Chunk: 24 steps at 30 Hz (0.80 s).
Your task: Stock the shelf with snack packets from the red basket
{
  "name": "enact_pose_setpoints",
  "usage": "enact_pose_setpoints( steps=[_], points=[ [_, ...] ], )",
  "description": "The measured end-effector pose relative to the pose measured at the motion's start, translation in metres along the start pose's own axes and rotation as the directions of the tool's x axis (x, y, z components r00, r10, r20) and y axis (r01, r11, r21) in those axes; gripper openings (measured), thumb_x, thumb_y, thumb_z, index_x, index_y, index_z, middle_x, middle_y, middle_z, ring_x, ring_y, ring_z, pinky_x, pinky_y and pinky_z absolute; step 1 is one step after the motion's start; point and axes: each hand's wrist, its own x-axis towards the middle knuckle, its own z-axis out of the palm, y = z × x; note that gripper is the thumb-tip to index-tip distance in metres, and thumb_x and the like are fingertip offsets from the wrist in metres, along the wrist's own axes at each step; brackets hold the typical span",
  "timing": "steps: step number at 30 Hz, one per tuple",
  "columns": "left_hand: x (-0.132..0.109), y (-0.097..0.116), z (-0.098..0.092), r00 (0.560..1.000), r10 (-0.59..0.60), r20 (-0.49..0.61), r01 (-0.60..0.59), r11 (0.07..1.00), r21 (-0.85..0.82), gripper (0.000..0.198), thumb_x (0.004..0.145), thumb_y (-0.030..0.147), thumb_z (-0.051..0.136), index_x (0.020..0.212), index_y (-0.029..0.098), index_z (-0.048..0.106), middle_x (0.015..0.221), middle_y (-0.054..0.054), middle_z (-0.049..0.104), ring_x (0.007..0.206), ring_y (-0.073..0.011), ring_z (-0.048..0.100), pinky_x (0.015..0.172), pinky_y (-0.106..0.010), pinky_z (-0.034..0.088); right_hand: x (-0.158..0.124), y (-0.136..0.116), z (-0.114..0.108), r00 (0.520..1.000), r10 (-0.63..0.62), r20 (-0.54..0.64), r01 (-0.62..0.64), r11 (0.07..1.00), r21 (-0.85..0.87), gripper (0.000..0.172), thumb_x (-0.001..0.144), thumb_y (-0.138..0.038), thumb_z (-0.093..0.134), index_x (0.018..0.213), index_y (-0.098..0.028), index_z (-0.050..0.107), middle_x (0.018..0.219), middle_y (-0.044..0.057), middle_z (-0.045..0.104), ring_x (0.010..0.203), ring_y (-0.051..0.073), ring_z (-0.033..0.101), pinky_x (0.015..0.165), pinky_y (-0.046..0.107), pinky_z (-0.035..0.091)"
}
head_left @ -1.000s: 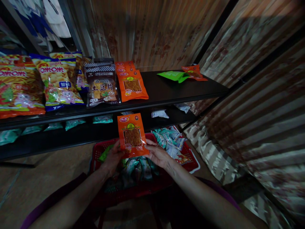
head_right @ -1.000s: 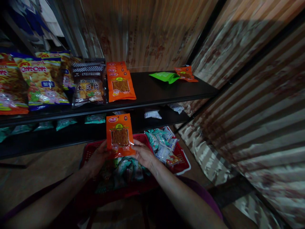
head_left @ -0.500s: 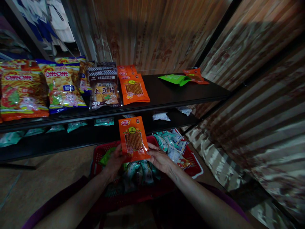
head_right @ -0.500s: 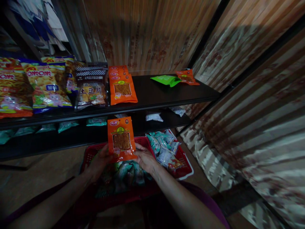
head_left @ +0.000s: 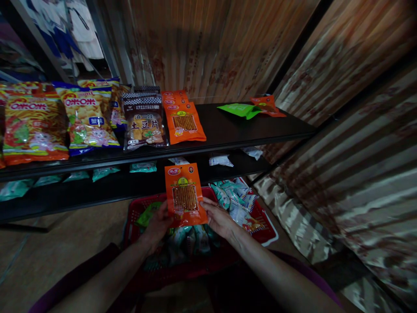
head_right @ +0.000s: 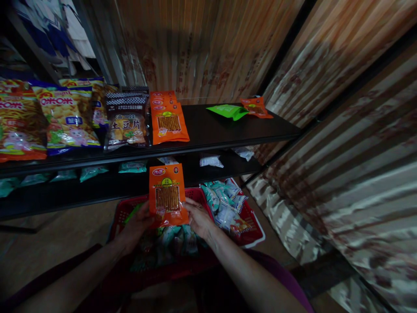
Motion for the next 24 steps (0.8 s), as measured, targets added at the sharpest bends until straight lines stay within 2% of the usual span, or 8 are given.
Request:
enact_pose_setpoints(
  steps=[6, 11, 14, 19, 24],
  points=[
    [0.003, -0.003, 0.0, 0.999, -0.03, -0.03, 0.031, 0.998, 0.051, 0.059, 0.061, 0.018, 0.066, 0.118, 0.017, 0.055, 0.095, -0.007, 0.071, 0.089, -0.0209, 0.066, 0.082, -0.031, 0.049, 0.0, -0.001, -0.003, 1.0, -0.002, 0.01, 0.002, 1.0, -0.006, 0.03, 0.066, -0.021, 0.074, 0.095, -0.015, 0.068, 0.084, 0.004, 0.074, 0.07, 0.014, 0.068, 0.067, 0.025, 0.053],
    [0.003, 0.003, 0.001, 0.985, -0.071, -0.155, 0.077, 0.996, 0.036, 0.058, 0.064, 0.013, 0.061, 0.122, 0.019, 0.054, 0.092, -0.004, 0.07, 0.083, -0.0174, 0.066, 0.077, -0.029, 0.05, -0.001, 0.0, -0.01, 1.0, -0.029, 0.0, 0.029, 1.0, -0.007, 0.027, 0.065, -0.021, 0.074, 0.092, -0.016, 0.069, 0.081, 0.003, 0.074, 0.068, 0.014, 0.068, 0.065, 0.024, 0.053],
    [0.007, 0.003, -0.002, 0.98, -0.044, -0.194, 0.046, 0.999, 0.01, 0.054, 0.064, 0.012, 0.059, 0.118, 0.018, 0.056, 0.088, -0.004, 0.069, 0.081, -0.0179, 0.066, 0.076, -0.03, 0.051, -0.001, 0.0, -0.011, 0.999, -0.036, -0.009, 0.036, 0.999, -0.023, 0.028, 0.065, -0.023, 0.075, 0.091, -0.017, 0.07, 0.081, 0.003, 0.074, 0.065, 0.013, 0.067, 0.064, 0.023, 0.052],
    [0.016, 0.001, -0.008, 0.957, 0.042, -0.287, -0.015, 0.995, 0.098, 0.044, 0.062, 0.014, 0.064, 0.105, 0.017, 0.062, 0.103, -0.009, 0.068, 0.091, -0.0203, 0.064, 0.082, -0.032, 0.049, -0.003, 0.0, -0.004, 0.996, -0.083, -0.032, 0.081, 0.995, -0.054, 0.03, 0.063, -0.025, 0.076, 0.091, -0.018, 0.07, 0.082, 0.003, 0.075, 0.069, 0.015, 0.068, 0.065, 0.024, 0.05],
    [0.016, 0.001, -0.004, 0.974, 0.066, -0.216, -0.037, 0.99, 0.135, 0.035, 0.063, 0.014, 0.061, 0.097, 0.018, 0.065, 0.111, -0.009, 0.067, 0.101, -0.0223, 0.062, 0.087, -0.035, 0.047, -0.005, -0.003, 0.002, 0.996, -0.092, -0.022, 0.09, 0.993, -0.082, 0.026, 0.065, -0.026, 0.075, 0.089, -0.018, 0.071, 0.082, 0.003, 0.075, 0.073, 0.016, 0.069, 0.071, 0.027, 0.051]
  ],
)
